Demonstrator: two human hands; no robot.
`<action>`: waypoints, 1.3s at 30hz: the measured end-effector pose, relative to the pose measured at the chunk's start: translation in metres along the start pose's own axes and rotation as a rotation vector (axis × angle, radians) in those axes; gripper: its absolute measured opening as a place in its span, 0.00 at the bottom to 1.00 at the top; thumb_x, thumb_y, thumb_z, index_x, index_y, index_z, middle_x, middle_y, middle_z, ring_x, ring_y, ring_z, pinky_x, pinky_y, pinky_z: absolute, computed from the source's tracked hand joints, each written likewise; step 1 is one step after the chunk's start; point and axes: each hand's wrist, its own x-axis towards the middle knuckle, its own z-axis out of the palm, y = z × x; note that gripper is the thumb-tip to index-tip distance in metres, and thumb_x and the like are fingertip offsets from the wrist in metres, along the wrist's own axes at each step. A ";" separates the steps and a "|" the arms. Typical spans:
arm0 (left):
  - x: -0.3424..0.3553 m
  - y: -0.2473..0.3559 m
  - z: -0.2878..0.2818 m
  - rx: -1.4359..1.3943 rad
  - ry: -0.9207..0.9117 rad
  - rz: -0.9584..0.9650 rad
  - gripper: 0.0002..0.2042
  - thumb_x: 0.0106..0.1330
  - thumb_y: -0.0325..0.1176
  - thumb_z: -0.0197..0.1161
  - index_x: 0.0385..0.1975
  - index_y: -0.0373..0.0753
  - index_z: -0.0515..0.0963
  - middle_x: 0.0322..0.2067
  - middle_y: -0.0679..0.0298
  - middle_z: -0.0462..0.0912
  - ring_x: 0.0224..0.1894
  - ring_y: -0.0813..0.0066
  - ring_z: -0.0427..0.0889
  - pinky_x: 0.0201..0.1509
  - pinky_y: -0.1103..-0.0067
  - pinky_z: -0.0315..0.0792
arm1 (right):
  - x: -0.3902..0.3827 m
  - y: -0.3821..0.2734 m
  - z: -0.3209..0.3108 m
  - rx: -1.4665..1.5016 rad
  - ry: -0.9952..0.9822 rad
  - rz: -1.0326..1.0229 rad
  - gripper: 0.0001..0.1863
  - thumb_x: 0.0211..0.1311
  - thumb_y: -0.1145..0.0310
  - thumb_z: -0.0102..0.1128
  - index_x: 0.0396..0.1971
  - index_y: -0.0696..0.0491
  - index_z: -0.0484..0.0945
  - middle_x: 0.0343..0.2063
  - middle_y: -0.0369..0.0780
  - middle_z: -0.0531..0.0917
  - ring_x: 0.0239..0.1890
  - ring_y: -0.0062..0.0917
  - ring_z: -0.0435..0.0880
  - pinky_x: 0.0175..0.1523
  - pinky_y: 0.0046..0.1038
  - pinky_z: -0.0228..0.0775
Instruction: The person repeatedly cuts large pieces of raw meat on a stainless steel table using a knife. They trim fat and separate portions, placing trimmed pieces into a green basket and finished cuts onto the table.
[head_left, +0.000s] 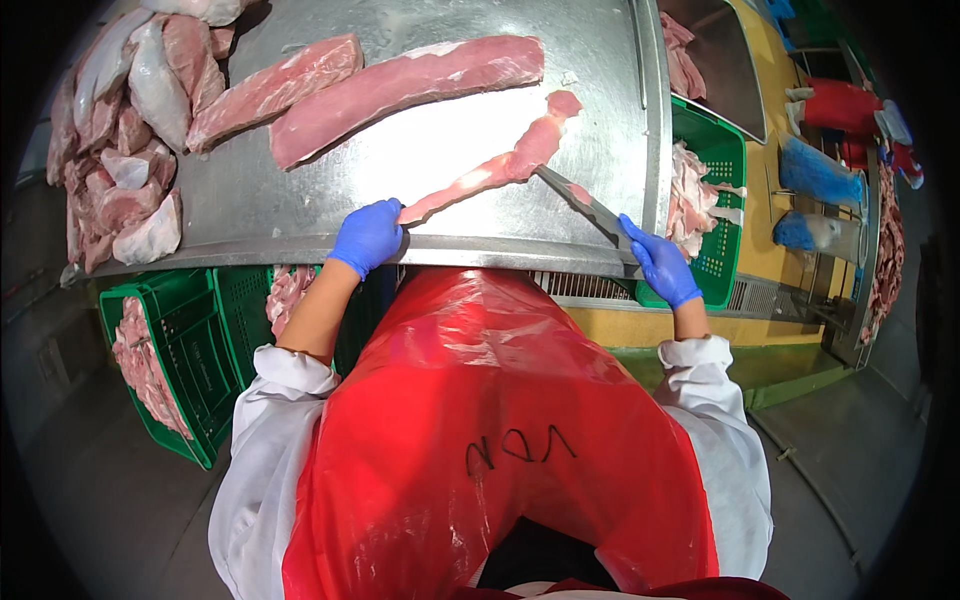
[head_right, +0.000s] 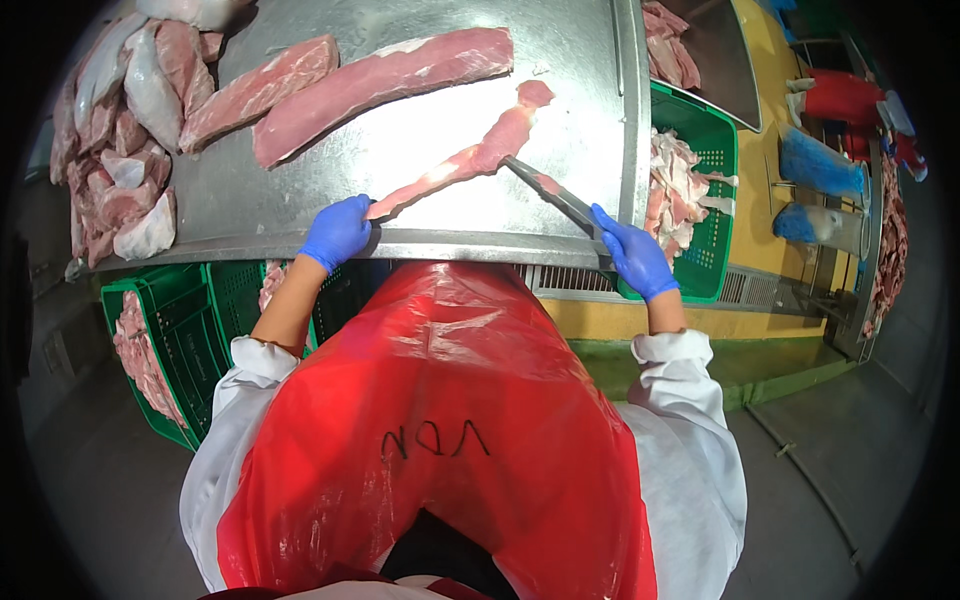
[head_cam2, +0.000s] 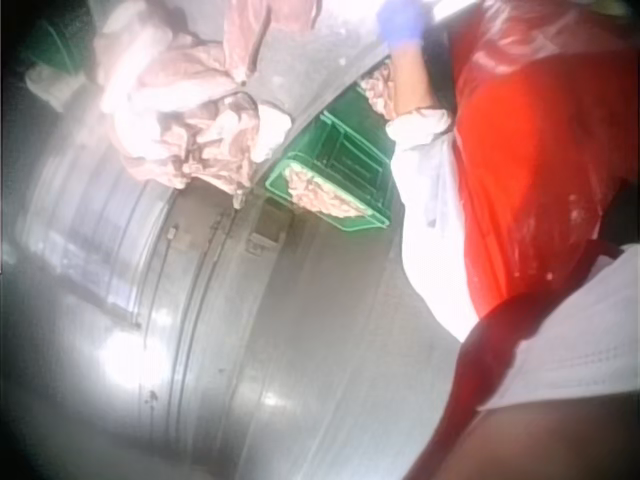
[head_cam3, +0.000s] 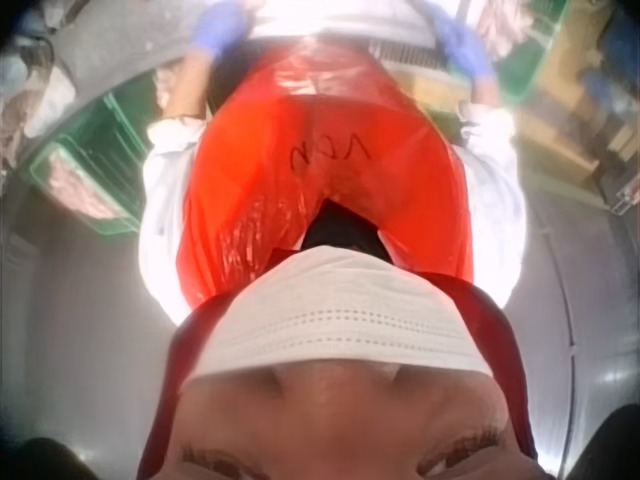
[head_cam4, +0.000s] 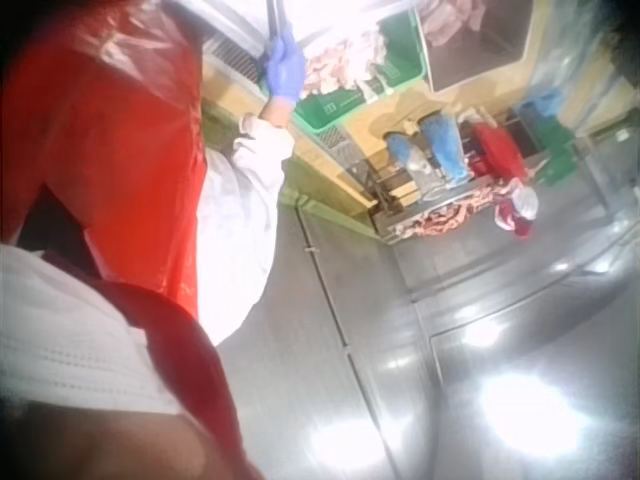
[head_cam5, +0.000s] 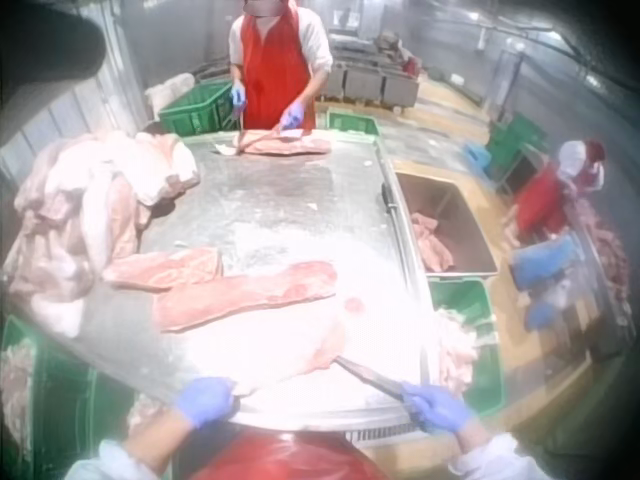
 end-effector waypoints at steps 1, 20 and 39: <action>-0.001 0.001 0.001 -0.002 0.011 -0.008 0.09 0.61 0.33 0.55 0.34 0.36 0.78 0.35 0.45 0.83 0.39 0.44 0.83 0.45 0.56 0.75 | -0.007 0.006 -0.004 0.013 0.016 0.005 0.25 0.75 0.58 0.44 0.69 0.42 0.66 0.44 0.54 0.83 0.47 0.49 0.82 0.53 0.40 0.73; 0.047 0.077 0.053 0.068 0.133 0.016 0.10 0.64 0.32 0.58 0.40 0.34 0.72 0.35 0.49 0.76 0.38 0.49 0.76 0.42 0.61 0.72 | 0.123 -0.136 0.103 0.005 0.174 0.014 0.27 0.72 0.58 0.48 0.70 0.38 0.62 0.37 0.58 0.79 0.37 0.54 0.82 0.44 0.50 0.75; 0.034 0.088 0.047 -0.052 -0.144 0.284 0.07 0.63 0.29 0.54 0.38 0.37 0.73 0.30 0.45 0.83 0.34 0.43 0.83 0.39 0.56 0.75 | 0.118 -0.101 0.085 -0.052 0.168 0.080 0.28 0.72 0.59 0.47 0.71 0.36 0.60 0.42 0.61 0.77 0.42 0.57 0.81 0.49 0.50 0.74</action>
